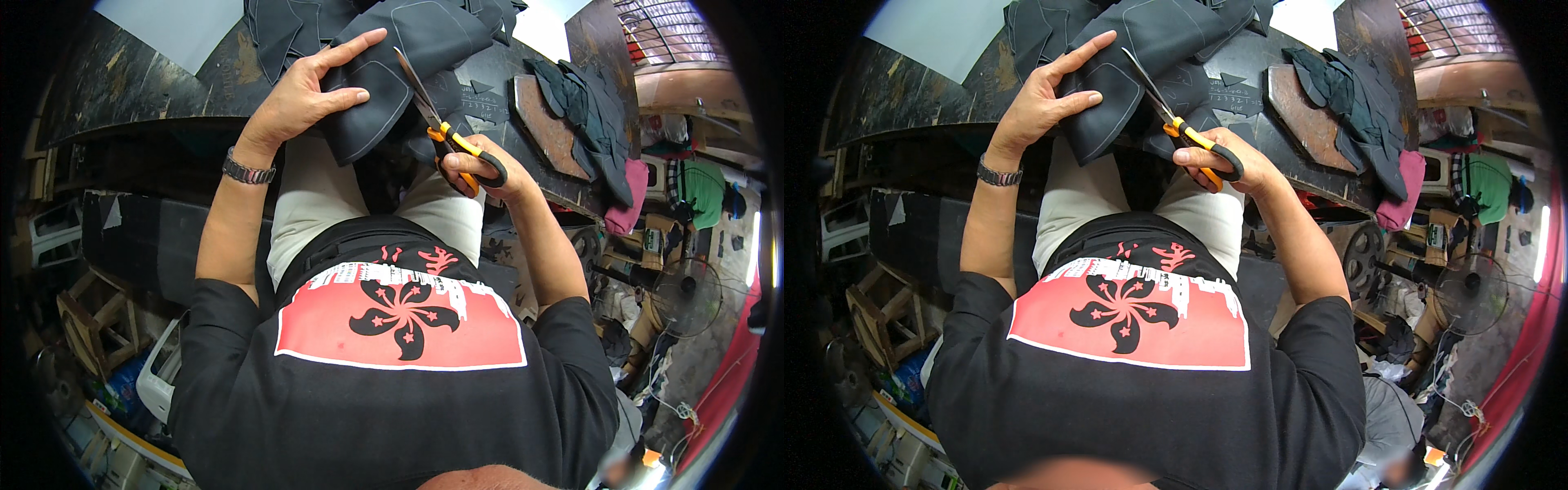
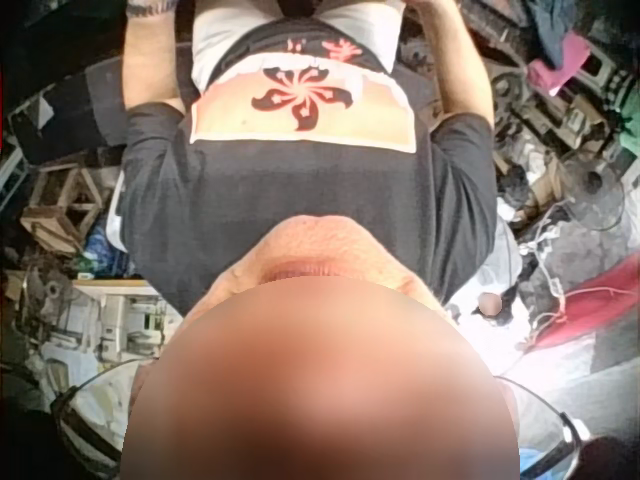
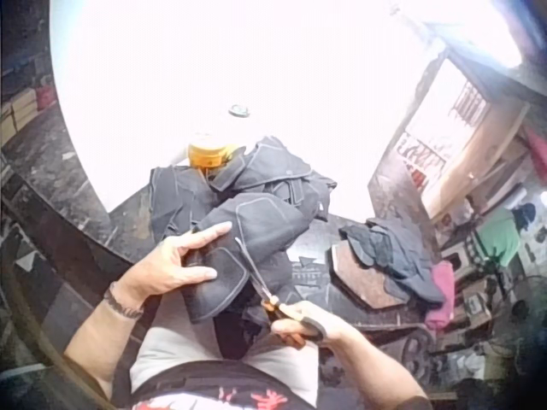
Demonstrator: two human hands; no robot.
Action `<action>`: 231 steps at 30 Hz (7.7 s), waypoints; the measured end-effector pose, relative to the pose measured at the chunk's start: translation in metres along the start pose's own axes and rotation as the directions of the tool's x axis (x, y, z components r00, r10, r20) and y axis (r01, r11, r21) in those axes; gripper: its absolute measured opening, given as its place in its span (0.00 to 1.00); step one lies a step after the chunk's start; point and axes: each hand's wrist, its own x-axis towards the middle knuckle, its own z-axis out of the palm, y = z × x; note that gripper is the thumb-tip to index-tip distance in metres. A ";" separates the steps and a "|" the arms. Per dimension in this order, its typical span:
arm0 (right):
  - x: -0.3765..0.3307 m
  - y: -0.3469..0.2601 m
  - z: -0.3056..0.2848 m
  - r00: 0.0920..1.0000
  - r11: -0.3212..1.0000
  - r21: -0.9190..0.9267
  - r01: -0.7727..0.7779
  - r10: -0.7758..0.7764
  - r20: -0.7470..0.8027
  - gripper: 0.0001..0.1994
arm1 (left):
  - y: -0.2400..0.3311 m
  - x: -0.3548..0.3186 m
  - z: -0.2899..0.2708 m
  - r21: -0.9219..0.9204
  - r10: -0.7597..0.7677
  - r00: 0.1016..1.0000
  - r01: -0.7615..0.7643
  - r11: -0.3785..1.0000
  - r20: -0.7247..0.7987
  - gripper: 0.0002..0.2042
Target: The person uses shears to cut black fabric pieces along marked lines on a worktable. They repeatedly pick up fabric pieces, align the shears, and trim the edges, placing finished pieces aside on the table.
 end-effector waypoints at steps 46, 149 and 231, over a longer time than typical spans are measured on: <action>-0.070 -0.011 -0.029 0.543 0.630 0.177 0.756 -0.454 -0.706 0.16 | -0.041 0.046 0.130 0.825 0.137 0.964 -0.264 0.499 0.226 0.34; 0.004 0.022 0.062 0.944 0.888 0.389 0.246 -0.128 -0.304 0.18 | 0.007 0.023 0.122 -0.448 -0.207 0.848 -0.040 0.893 -0.488 0.17; 0.016 0.016 0.053 0.889 0.882 0.304 0.359 -0.225 -0.398 0.20 | 0.026 0.036 0.118 -0.422 -0.057 0.922 -0.120 0.898 -0.384 0.20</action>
